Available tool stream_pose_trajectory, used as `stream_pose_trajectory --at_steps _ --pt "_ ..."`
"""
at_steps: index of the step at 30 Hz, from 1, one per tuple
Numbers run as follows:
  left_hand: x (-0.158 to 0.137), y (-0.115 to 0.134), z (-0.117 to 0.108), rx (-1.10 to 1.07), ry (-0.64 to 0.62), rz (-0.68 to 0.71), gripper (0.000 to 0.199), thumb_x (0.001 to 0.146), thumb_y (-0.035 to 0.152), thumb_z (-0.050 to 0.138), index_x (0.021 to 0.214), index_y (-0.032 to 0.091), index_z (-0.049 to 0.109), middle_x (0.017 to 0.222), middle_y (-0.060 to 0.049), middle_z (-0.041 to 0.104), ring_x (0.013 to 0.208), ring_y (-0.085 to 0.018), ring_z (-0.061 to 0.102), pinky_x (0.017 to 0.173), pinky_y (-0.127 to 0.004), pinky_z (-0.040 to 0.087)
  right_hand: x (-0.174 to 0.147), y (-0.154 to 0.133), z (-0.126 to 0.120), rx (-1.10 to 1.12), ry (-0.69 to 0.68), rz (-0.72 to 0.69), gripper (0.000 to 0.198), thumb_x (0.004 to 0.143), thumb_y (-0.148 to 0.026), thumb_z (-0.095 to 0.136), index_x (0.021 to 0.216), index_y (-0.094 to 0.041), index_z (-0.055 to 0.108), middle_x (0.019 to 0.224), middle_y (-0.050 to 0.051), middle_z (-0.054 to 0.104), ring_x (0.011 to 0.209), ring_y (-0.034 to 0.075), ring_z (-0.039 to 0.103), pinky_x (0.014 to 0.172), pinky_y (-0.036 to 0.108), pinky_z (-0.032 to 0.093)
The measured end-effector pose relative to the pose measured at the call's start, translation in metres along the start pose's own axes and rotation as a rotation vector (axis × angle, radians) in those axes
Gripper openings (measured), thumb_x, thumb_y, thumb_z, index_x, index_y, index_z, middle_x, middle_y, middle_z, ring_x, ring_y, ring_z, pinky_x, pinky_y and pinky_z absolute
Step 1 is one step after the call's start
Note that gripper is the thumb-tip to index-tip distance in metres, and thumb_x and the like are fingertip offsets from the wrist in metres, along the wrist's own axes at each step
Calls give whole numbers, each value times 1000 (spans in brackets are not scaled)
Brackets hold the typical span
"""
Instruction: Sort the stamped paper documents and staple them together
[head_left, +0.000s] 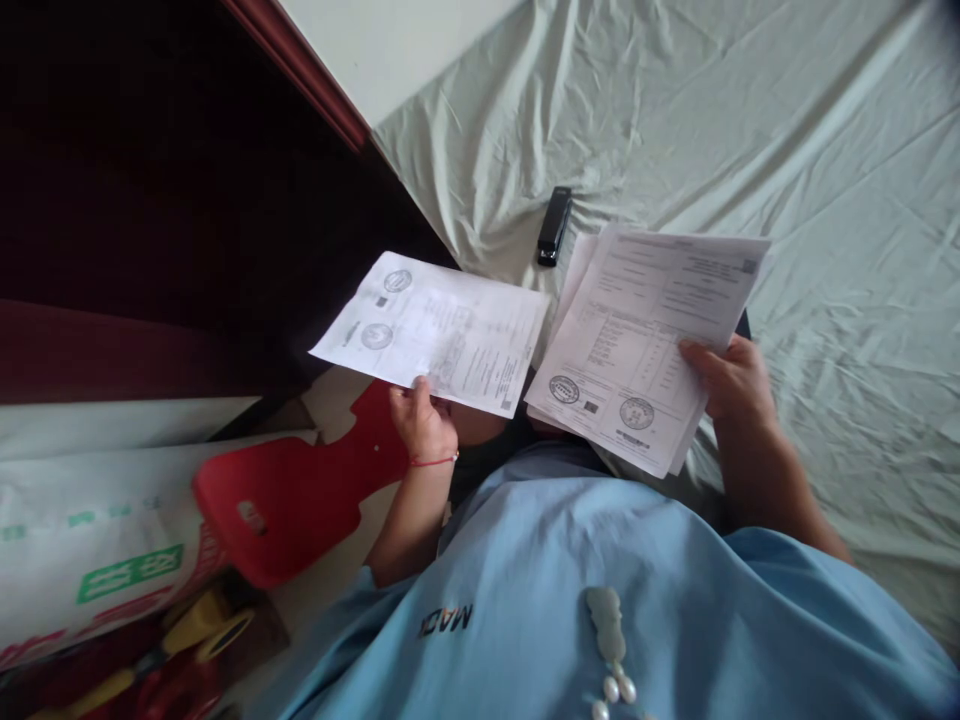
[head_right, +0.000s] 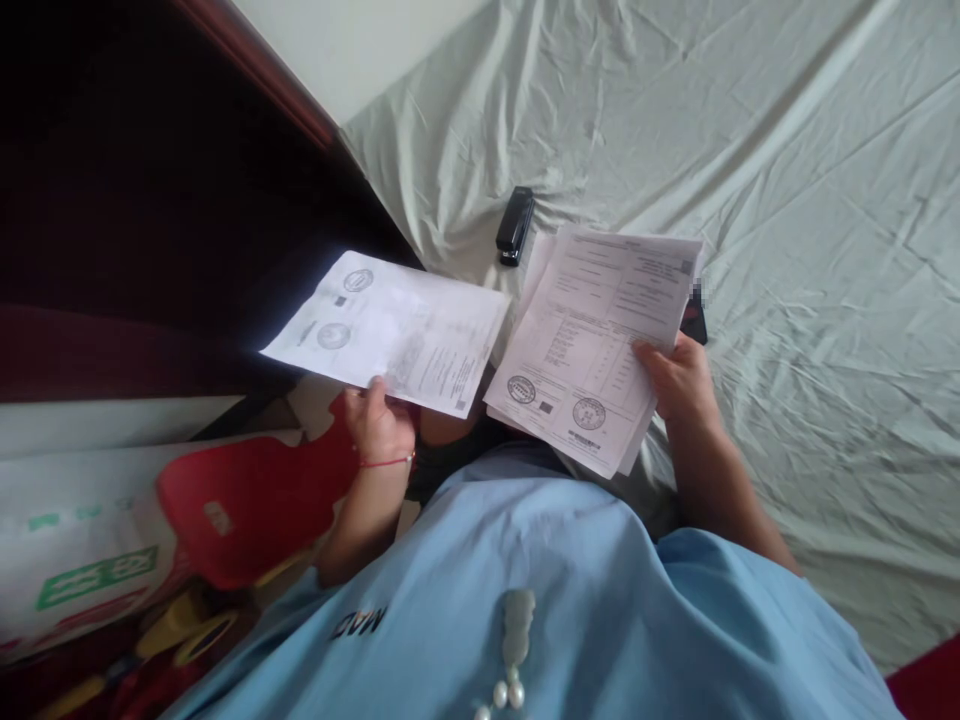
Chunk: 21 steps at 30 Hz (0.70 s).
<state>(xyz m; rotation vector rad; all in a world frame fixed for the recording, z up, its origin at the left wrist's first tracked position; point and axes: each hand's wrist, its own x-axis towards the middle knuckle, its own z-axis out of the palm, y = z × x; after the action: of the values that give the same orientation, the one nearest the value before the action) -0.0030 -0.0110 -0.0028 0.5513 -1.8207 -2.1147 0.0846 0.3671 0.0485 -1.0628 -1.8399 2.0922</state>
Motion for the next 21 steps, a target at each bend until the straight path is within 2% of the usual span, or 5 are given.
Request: stream_pose_trajectory --at_steps 8,12,14,17,21 --pt "-10 7 12 9 -40 13 51 80 44 90 121 25 68 136 -10 77 132 -27 72 108 -37 59 1 1 -5 -6 12 -11 33 67 -34 85 97 -19 81 91 8 83 73 25 75 75 42 64" --pt "-10 3 9 10 -61 13 49 81 40 91 122 27 68 131 -6 79 129 -24 73 105 -34 59 1 2 -6 -9 4 10 32 65 -33 85 93 -20 80 88 9 83 74 27 75 75 43 64" --pt "-10 0 8 -42 -52 -43 50 75 32 94 119 29 69 124 -3 81 117 -20 76 95 -29 60 1 -1 -8 21 10 19 33 63 -32 86 93 -19 81 88 10 83 74 28 77 76 44 65" --pt "-12 -5 8 -110 -72 -221 48 68 25 95 111 28 74 117 -2 83 105 -18 78 82 -25 59 0 -8 -10 101 80 29 37 57 -27 90 91 -18 81 91 10 83 75 28 78 78 44 68" --pt "-28 -11 16 -118 -270 -444 29 77 30 89 104 24 78 113 -7 85 112 -25 79 92 -37 66 -4 -19 -4 228 149 119 36 47 -21 91 79 -20 74 93 10 84 80 31 81 80 45 71"
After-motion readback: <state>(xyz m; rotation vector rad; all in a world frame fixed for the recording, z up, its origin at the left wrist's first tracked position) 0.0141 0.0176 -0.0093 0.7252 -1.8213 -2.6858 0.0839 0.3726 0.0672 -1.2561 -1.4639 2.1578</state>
